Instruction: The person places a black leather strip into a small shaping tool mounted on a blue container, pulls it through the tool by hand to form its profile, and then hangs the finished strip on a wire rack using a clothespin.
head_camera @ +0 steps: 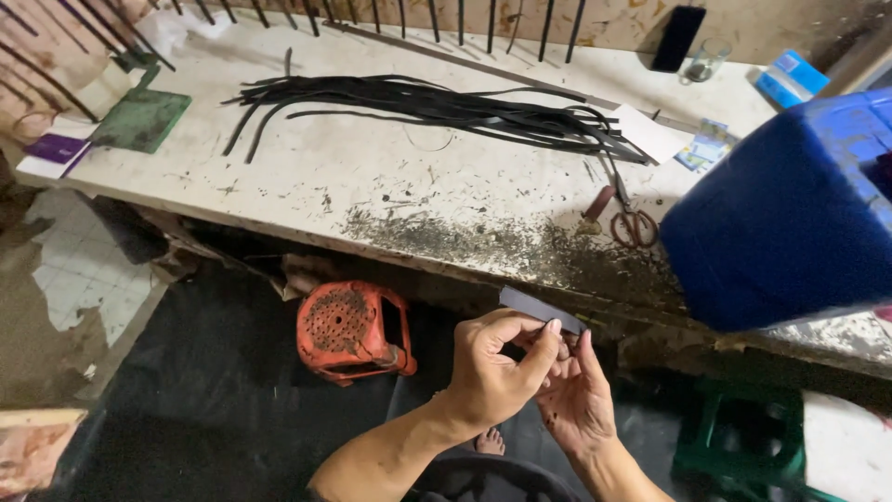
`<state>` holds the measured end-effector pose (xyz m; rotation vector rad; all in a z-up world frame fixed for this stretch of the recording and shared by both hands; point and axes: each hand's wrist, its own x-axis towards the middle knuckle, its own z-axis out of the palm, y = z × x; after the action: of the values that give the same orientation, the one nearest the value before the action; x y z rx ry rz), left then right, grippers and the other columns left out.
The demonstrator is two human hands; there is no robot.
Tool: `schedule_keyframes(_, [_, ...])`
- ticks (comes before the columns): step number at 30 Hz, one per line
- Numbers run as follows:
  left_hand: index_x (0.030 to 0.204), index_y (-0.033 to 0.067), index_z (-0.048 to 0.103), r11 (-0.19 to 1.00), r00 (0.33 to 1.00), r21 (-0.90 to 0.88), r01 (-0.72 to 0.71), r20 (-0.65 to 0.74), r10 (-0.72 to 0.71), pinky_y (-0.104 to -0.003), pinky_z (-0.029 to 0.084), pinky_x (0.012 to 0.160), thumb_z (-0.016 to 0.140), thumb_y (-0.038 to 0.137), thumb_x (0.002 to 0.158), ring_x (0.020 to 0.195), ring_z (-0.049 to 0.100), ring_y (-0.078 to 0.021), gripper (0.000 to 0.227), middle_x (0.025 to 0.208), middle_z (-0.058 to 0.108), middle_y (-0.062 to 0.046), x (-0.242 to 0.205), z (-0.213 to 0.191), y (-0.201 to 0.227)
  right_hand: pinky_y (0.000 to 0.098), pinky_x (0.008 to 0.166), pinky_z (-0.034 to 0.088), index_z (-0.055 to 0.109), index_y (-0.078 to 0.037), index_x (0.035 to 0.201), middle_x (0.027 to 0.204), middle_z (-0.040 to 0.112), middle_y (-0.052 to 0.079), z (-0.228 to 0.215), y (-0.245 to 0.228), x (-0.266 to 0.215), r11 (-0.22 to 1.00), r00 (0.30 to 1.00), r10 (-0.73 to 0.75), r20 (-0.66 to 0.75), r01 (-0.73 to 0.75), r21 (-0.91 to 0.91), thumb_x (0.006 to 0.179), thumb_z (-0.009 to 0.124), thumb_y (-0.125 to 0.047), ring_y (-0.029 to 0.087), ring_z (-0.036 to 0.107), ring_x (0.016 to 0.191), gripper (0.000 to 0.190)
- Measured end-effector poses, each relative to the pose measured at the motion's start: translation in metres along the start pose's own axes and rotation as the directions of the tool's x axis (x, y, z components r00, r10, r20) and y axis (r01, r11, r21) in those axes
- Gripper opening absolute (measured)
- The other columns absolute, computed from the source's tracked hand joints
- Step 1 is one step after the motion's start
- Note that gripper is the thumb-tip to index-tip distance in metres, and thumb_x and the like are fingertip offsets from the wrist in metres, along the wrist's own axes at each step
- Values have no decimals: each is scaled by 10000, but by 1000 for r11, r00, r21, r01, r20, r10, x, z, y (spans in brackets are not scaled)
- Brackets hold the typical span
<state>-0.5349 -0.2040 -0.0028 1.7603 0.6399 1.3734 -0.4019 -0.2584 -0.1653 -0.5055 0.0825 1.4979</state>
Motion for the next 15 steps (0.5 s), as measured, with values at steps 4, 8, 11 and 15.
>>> schedule_keyframes(4, [805, -20, 724, 998, 999, 45, -35, -39, 37, -253, 609, 577, 681, 65, 960, 589, 705, -153, 182, 738, 735, -93, -10, -16, 1, 237, 590, 524, 720, -109, 969, 765, 692, -51, 13, 10, -2, 998, 998, -10, -60, 7, -56, 1059, 611, -410, 82, 630, 642, 333])
schedule_keyframes(8, [790, -7, 700, 987, 993, 153, -41, -101, 57, -282, 560, 557, 706, 91, 937, 596, 677, -161, 177, 728, 715, -86, -18, -39, -5, 274, 605, 500, 672, -124, 905, 802, 673, -17, 29, 29, 1, 983, 992, -119, 34, 123, -139, 1061, 610, -303, 116, 595, 638, 245])
schedule_keyframes(11, [791, -5, 711, 988, 997, 155, 10, -79, 3, -295, 565, 575, 724, 142, 924, 624, 695, -161, 198, 740, 735, -86, -25, -56, -11, 319, 707, 541, 667, -90, 955, 867, 707, 69, 44, 53, 2, 965, 982, -189, 8, 187, -185, 1036, 638, -236, 151, 657, 725, 169])
schedule_keyframes(15, [801, 9, 764, 980, 988, 142, 137, -84, -126, -286, 603, 569, 736, 202, 913, 645, 779, -160, 226, 756, 790, -86, -31, -83, -19, 416, 891, 611, 694, -36, 998, 1015, 777, 203, 73, 87, -1, 929, 964, -246, 103, 265, -259, 1003, 656, -158, 319, 760, 953, 127])
